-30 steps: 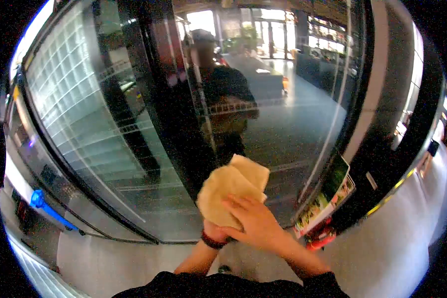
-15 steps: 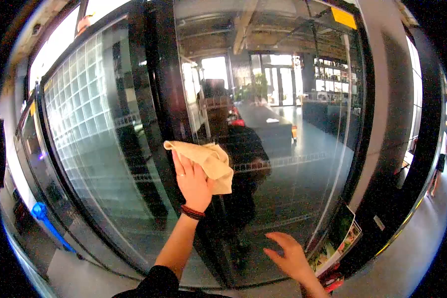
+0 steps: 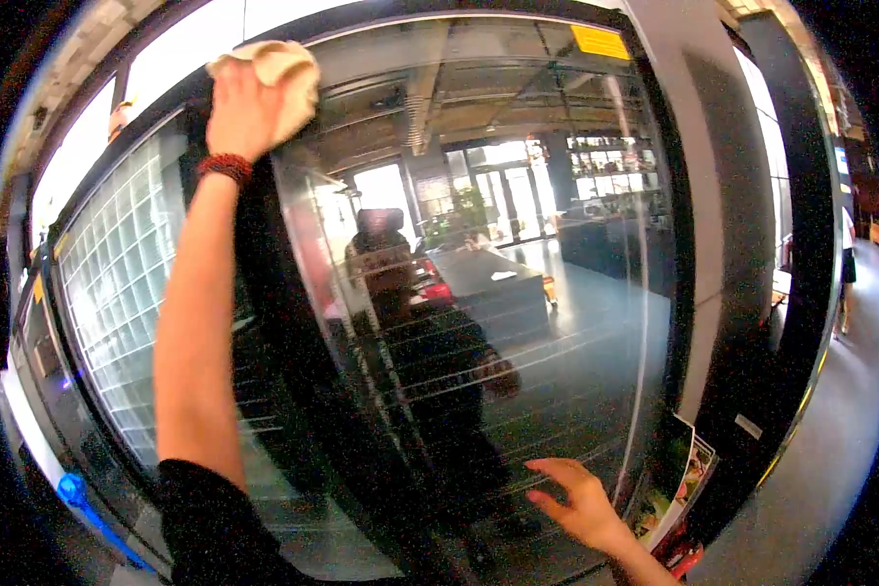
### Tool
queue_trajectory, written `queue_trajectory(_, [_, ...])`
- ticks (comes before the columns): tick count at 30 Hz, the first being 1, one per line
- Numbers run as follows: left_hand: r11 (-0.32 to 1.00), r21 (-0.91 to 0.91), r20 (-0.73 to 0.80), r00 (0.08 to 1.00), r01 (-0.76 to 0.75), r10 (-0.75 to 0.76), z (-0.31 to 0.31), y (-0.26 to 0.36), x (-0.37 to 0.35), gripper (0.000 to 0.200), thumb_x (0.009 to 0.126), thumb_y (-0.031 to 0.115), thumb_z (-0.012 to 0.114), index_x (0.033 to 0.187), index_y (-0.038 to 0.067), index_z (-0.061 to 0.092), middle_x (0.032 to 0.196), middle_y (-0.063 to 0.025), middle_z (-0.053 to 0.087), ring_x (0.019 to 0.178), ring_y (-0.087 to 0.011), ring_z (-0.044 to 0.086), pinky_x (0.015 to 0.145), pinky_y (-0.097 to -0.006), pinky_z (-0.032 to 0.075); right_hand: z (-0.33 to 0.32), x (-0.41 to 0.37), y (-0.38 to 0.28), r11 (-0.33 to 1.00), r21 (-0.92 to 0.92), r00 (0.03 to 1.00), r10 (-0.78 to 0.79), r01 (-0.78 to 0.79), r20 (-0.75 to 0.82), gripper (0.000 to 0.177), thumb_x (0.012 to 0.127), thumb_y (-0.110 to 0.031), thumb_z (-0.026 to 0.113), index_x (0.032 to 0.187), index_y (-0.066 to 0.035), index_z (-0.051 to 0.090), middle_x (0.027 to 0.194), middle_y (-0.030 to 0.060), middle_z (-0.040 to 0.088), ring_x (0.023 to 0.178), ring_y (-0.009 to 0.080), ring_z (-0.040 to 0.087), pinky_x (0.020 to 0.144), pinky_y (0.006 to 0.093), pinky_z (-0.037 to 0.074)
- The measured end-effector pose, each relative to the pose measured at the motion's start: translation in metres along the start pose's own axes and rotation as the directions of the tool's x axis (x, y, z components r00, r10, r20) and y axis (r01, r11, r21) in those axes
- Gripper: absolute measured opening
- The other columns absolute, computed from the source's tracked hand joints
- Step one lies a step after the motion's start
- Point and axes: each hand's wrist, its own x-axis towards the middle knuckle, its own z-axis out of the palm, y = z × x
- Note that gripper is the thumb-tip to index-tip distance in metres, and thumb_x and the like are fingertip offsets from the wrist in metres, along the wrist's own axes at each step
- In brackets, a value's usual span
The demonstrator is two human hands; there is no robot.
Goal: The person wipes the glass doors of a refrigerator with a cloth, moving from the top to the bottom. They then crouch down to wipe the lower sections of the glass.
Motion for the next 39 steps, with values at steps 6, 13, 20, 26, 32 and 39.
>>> queue_trajectory(6, [0.983, -0.111, -0.265, 0.949, 0.144, -0.169, 0.064, -0.016, 0.030, 0.039, 0.098, 0.034, 0.036, 0.133, 0.019, 0.047, 0.138, -0.0217, 0.040, 0.131, -0.0449, 0.032, 0.107, -0.0506, 0.030, -0.016, -0.007, 0.023, 0.999, 0.022, 0.999, 0.034, -0.034, -0.005, 0.041, 0.082, -0.016, 0.070, 0.120, -0.006, 0.059, 0.113, 0.0157, 0.062, 0.105, 0.0326, 0.058, 0.090, 0.0385, 0.047])
queue_trajectory(13, [0.984, -0.073, -0.224, 0.964, -0.161, 0.141, 0.026, -0.009, -0.050, 0.031, 0.097, 0.020, 0.043, 0.126, 0.012, 0.050, 0.129, -0.0175, 0.047, 0.117, -0.0374, 0.043, 0.099, -0.0430, 0.038, -0.030, 0.007, 0.047, 0.990, 0.094, 0.989, 0.095, -0.105, 0.109, 0.042, 0.081, -0.009, 0.071, 0.120, -0.006, 0.058, 0.113, 0.0135, 0.063, 0.103, 0.0258, 0.060, 0.087, 0.0336, 0.047])
queue_trajectory(20, [0.786, -0.534, 0.080, 0.944, 0.312, -0.320, -0.073, 0.089, -0.199, 0.050, 0.085, 0.016, 0.058, 0.128, -0.006, 0.043, 0.137, -0.0284, 0.038, 0.125, -0.0447, 0.038, 0.106, -0.0453, 0.032, -0.018, 0.025, 0.048, 0.970, 0.192, 0.954, 0.089, -0.148, 0.286, 0.042, 0.080, -0.005, 0.066, 0.121, -0.007, 0.058, 0.116, 0.0073, 0.062, 0.102, 0.0175, 0.057, 0.070, 0.0274, 0.050])
queue_trajectory(26, [0.655, -0.484, 0.487, 0.801, 0.580, -0.349, -0.149, 0.157, -0.335, 0.065, 0.077, 0.016, 0.058, 0.133, -0.008, 0.035, 0.142, -0.0344, 0.026, 0.127, -0.0513, 0.031, 0.108, -0.0479, 0.028, 0.003, 0.031, 0.048, 0.965, 0.254, 0.930, -0.041, -0.057, 0.364, 0.041, 0.082, -0.009, 0.067, 0.121, -0.005, 0.057, 0.118, 0.0108, 0.061, 0.107, 0.0231, 0.058, 0.087, 0.0327, 0.047])
queue_trajectory(32, [-0.418, -0.509, 0.812, 0.259, 0.752, -0.522, -0.192, 0.220, -0.411, 0.055, 0.086, 0.017, 0.059, 0.132, -0.005, 0.040, 0.138, -0.0272, 0.038, 0.121, -0.0445, 0.042, 0.100, -0.0441, 0.037, 0.026, 0.036, 0.022, 0.985, 0.153, 0.910, -0.132, 0.077, 0.392, 0.046, 0.081, -0.011, 0.067, 0.124, -0.005, 0.054, 0.121, 0.0150, 0.057, 0.110, 0.0301, 0.055, 0.093, 0.0371, 0.044])
queue_trajectory(39, [0.487, -0.619, 0.417, 0.783, 0.617, -0.462, -0.147, 0.153, -0.309, 0.043, 0.082, 0.008, 0.055, 0.121, -0.009, 0.049, 0.144, -0.0306, 0.029, 0.132, -0.0489, 0.028, 0.108, -0.0493, 0.029, 0.058, 0.087, -0.048, 0.787, 0.030, 0.753, -0.601, 0.617, 0.267, 0.051, 0.078, -0.007, 0.065, 0.127, -0.003, 0.052, 0.132, 0.0153, 0.050, 0.125, 0.0329, 0.045, 0.105, 0.0445, 0.034])
